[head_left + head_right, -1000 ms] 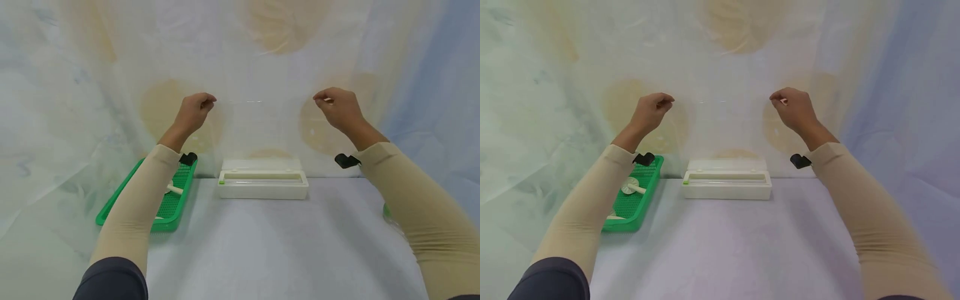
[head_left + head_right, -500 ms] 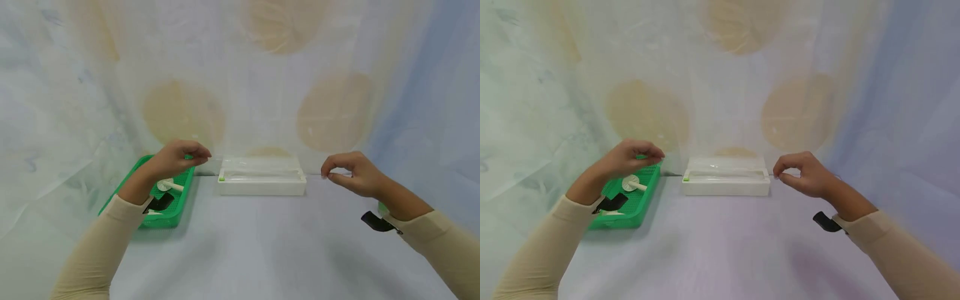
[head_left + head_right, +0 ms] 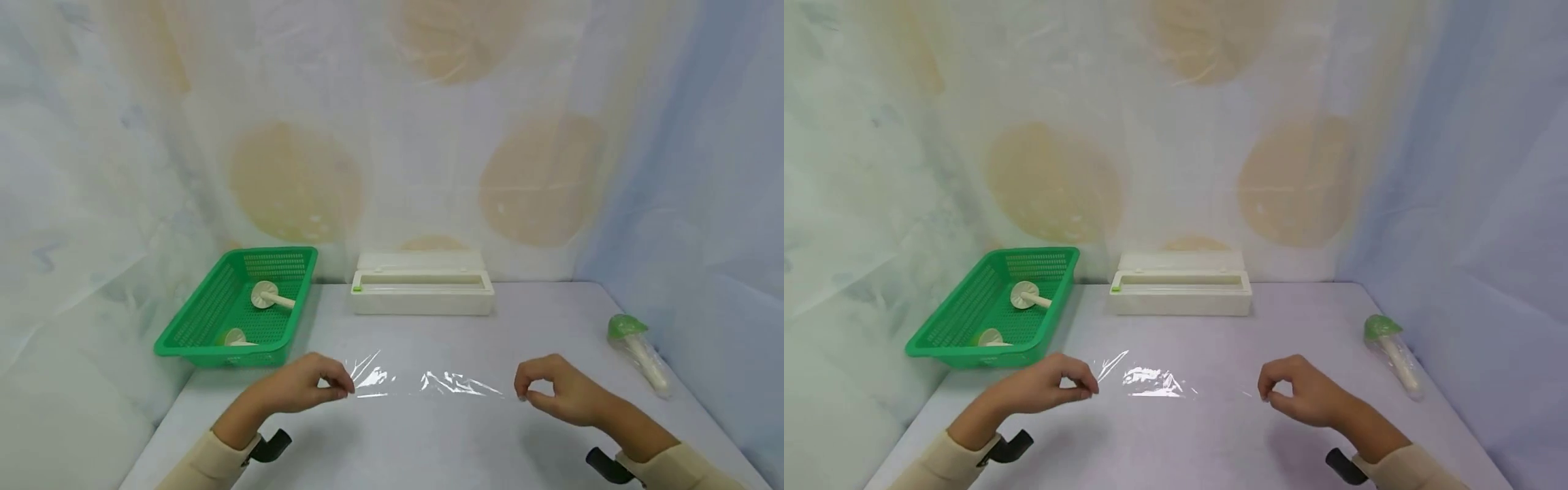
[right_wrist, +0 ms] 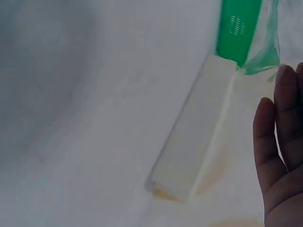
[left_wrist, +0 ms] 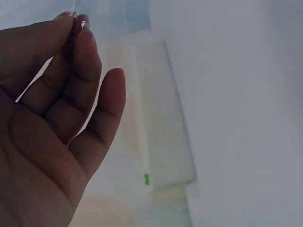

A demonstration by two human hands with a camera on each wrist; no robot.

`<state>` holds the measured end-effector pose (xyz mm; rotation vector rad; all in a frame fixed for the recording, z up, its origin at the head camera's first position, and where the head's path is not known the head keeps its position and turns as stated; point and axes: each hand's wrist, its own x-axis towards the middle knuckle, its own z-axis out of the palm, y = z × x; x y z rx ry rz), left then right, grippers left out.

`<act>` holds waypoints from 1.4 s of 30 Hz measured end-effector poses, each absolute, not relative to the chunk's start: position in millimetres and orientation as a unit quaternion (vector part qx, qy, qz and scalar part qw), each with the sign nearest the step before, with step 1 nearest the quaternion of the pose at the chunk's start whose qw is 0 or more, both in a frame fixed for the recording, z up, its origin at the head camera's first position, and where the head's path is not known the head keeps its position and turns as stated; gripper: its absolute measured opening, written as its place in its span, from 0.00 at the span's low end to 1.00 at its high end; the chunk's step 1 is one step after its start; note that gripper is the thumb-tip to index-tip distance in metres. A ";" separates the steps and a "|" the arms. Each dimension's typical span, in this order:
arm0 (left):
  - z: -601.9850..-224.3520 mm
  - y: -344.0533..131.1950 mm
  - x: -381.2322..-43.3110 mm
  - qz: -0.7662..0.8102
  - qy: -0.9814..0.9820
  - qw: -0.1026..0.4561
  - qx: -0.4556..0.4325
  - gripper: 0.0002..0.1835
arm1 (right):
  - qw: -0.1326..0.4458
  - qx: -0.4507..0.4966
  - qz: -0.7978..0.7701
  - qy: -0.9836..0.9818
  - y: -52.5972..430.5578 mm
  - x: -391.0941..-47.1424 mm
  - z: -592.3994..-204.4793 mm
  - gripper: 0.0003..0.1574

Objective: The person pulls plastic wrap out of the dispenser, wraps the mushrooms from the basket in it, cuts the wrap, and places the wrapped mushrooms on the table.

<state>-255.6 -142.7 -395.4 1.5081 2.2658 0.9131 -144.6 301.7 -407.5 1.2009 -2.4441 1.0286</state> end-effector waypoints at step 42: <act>-460.6 -141.5 -253.7 0.207 0.865 0.083 0.450 0.04 | -0.073 0.195 0.295 -0.932 293.3 -152.5 -455.8 0.07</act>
